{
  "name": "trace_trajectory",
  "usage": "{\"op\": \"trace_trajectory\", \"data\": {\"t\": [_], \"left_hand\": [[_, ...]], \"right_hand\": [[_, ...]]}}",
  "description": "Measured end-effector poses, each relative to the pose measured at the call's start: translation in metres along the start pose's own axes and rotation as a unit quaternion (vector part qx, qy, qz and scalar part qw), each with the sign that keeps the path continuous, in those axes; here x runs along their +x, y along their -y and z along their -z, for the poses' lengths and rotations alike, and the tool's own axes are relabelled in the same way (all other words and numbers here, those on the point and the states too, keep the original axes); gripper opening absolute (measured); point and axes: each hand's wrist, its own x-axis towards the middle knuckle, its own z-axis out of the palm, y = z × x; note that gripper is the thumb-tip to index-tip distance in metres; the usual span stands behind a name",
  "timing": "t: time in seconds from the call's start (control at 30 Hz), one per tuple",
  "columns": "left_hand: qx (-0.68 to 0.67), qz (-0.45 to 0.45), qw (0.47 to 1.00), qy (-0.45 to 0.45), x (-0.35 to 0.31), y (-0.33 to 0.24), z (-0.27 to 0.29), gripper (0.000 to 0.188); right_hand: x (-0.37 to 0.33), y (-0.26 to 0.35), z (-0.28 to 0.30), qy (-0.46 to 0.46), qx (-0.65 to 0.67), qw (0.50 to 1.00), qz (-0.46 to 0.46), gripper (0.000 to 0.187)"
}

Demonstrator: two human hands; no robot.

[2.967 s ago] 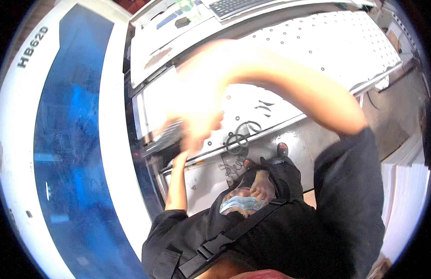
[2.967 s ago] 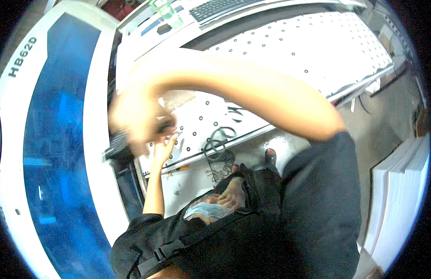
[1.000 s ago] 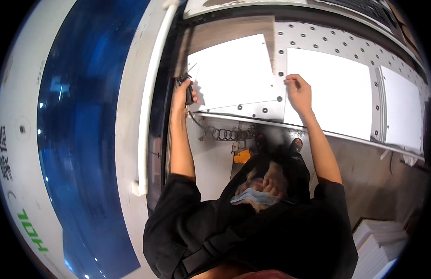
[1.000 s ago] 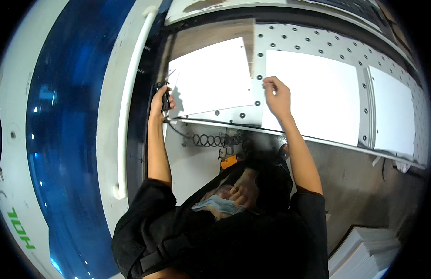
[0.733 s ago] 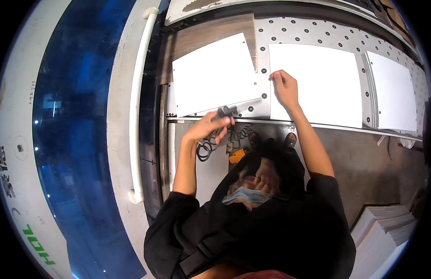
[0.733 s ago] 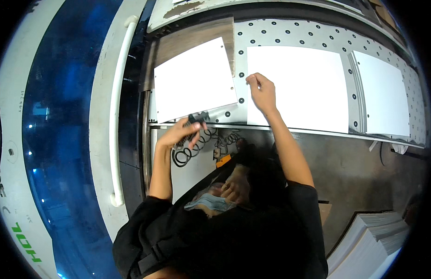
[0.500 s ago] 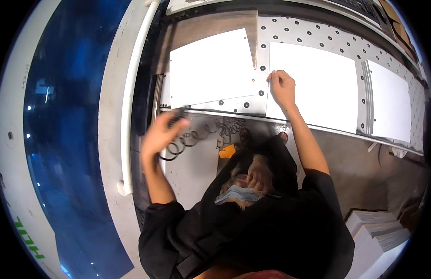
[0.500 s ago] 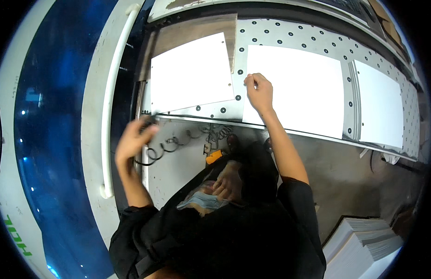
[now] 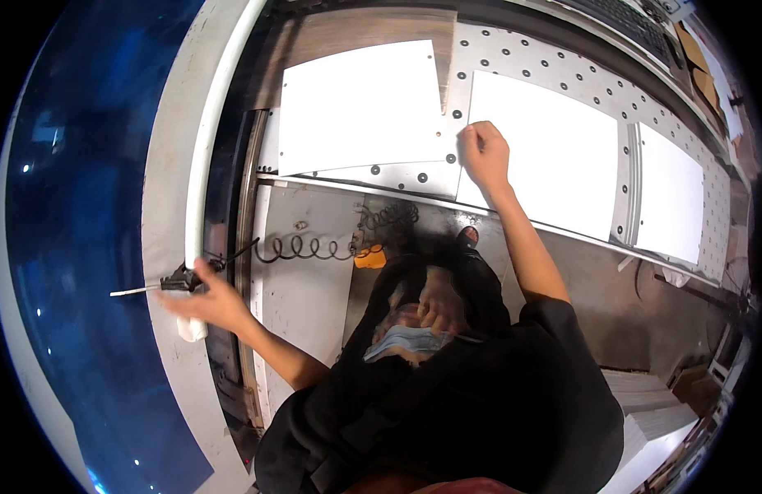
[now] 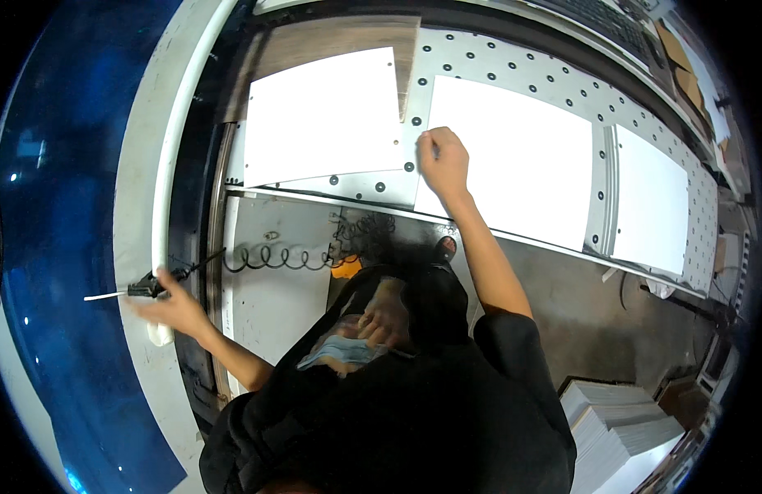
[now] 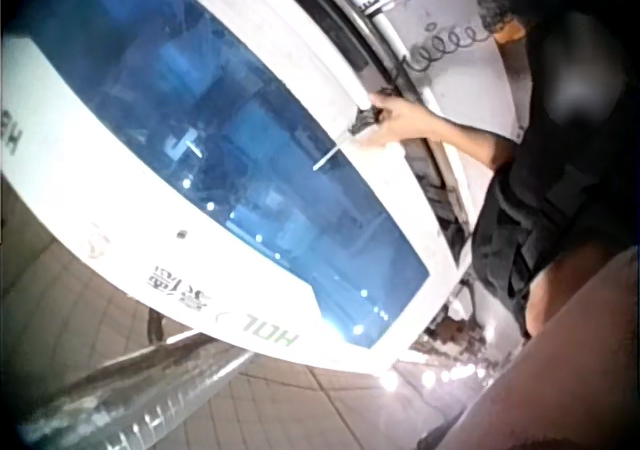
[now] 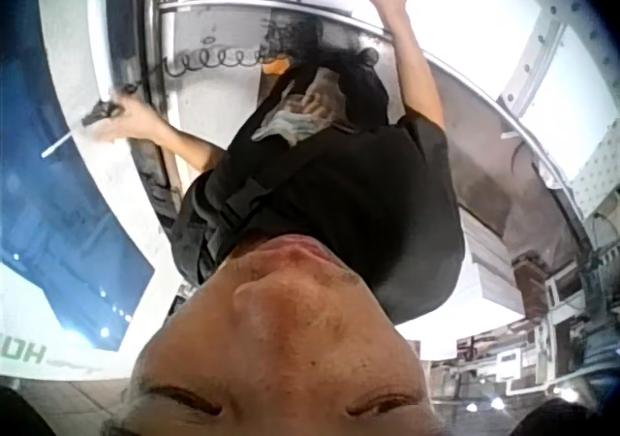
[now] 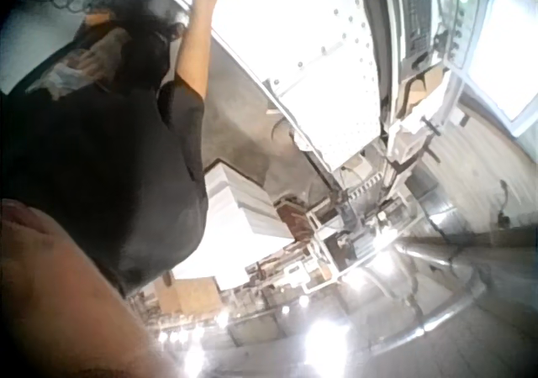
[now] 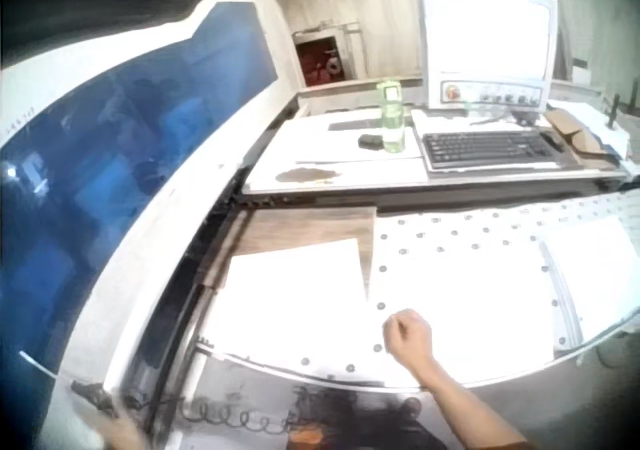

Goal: The person places white rectangular sheets onto a perforated metal conveyor belt of a machine. They use a handheld tool to press down on the sheets, then slide them into the machine's intake. The person repeats this process for multiple sheets, retrieving them from a nearby stack.

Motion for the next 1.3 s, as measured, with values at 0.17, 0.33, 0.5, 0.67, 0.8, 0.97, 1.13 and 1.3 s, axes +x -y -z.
{"op": "trace_trajectory", "data": {"t": [0.17, 0.33, 0.5, 0.67, 0.8, 0.97, 1.13, 1.3], "left_hand": [[-0.425, -0.054, 0.9, -0.081, -0.015, -0.067, 0.007, 0.047], [-0.391, -0.156, 0.866, 0.269, -0.061, -0.12, -0.124, 0.054], [-0.32, -0.159, 0.851, 0.384, -0.108, -0.086, -0.26, 0.088], [-0.351, -0.075, 0.816, 0.453, -0.08, -0.103, -0.246, 0.077], [-0.266, -0.04, 0.809, 0.522, -0.042, -0.107, -0.233, 0.079], [-0.346, -0.016, 0.772, 0.533, -0.05, -0.091, -0.257, 0.069], [-0.465, 0.019, 0.692, 0.552, -0.099, -0.145, -0.219, 0.056], [-0.558, -0.008, 0.59, 0.584, -0.136, -0.278, -0.118, 0.038]], "right_hand": [[-0.006, -0.009, -0.006, -0.012, -0.096, 0.984, 0.149, 0.021], [-0.038, 0.022, -0.032, 0.067, -0.205, 0.969, 0.117, 0.056], [-0.055, 0.048, -0.058, 0.089, -0.192, 0.977, 0.024, 0.069], [-0.043, 0.059, -0.053, 0.037, -0.084, 0.993, -0.078, 0.069], [-0.028, 0.048, -0.029, 0.004, 0.173, 0.96, -0.22, 0.065], [-0.045, 0.046, 0.029, 0.17, 0.426, 0.821, -0.34, 0.062], [-0.109, 0.056, 0.122, 0.117, 0.474, 0.813, -0.319, 0.071], [-0.17, -0.005, 0.21, -0.091, 0.494, 0.803, -0.322, 0.078]]}}
